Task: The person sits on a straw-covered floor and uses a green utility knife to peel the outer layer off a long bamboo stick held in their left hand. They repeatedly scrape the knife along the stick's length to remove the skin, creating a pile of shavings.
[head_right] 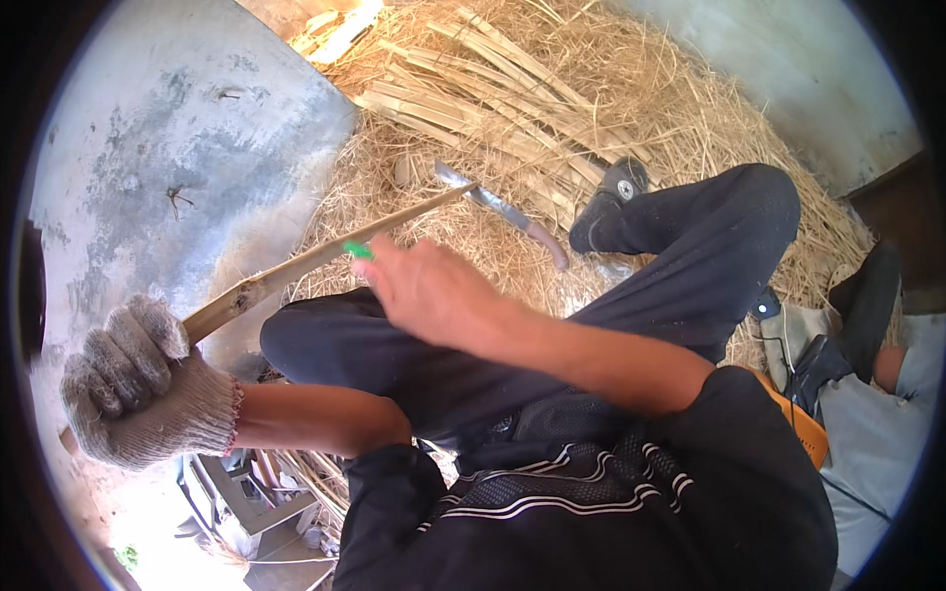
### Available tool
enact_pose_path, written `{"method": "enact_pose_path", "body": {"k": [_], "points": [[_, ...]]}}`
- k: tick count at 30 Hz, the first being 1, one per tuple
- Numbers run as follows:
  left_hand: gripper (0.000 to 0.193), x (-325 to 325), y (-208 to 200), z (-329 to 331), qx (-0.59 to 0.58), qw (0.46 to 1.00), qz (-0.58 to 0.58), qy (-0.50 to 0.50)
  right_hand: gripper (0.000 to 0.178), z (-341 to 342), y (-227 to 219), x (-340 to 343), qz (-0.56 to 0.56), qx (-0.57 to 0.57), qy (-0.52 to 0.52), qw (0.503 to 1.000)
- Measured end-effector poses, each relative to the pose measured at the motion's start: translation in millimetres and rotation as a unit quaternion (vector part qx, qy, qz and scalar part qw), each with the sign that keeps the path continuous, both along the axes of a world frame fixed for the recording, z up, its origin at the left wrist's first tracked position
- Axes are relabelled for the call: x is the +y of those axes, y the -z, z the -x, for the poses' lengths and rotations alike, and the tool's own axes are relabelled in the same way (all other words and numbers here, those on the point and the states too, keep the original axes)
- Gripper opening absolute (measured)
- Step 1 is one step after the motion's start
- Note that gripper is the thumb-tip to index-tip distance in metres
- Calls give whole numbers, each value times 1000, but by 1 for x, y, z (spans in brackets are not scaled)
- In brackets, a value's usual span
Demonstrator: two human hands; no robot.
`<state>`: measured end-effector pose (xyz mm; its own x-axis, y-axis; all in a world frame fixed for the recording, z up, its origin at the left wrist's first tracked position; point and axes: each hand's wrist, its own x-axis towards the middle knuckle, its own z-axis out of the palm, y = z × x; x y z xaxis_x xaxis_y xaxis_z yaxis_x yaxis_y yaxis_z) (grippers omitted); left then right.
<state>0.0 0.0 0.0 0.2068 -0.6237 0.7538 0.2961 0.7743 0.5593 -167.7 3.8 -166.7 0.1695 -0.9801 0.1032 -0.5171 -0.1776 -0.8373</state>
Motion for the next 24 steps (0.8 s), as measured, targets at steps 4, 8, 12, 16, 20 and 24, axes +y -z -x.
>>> {"method": "enact_pose_path", "body": {"k": [4,8,12,16,20,24], "points": [[41,-1,-3,13,16,992,26,-126,32,-11,-7,-5,11,-19,-9,1000],[43,-3,-3,9,45,985,-4,-166,30,-19,-2,-12,61,40,2,997],[42,-3,1,11,79,983,-38,-160,35,3,22,-23,-24,106,-2,994],[40,4,-7,21,125,971,-42,-200,43,55,78,-28,-66,174,32,982],[41,2,-4,31,123,964,-31,-233,37,45,14,-8,8,59,-18,998],[41,4,-7,32,93,971,-26,-218,31,2,-21,8,13,-1,-44,999]]}}
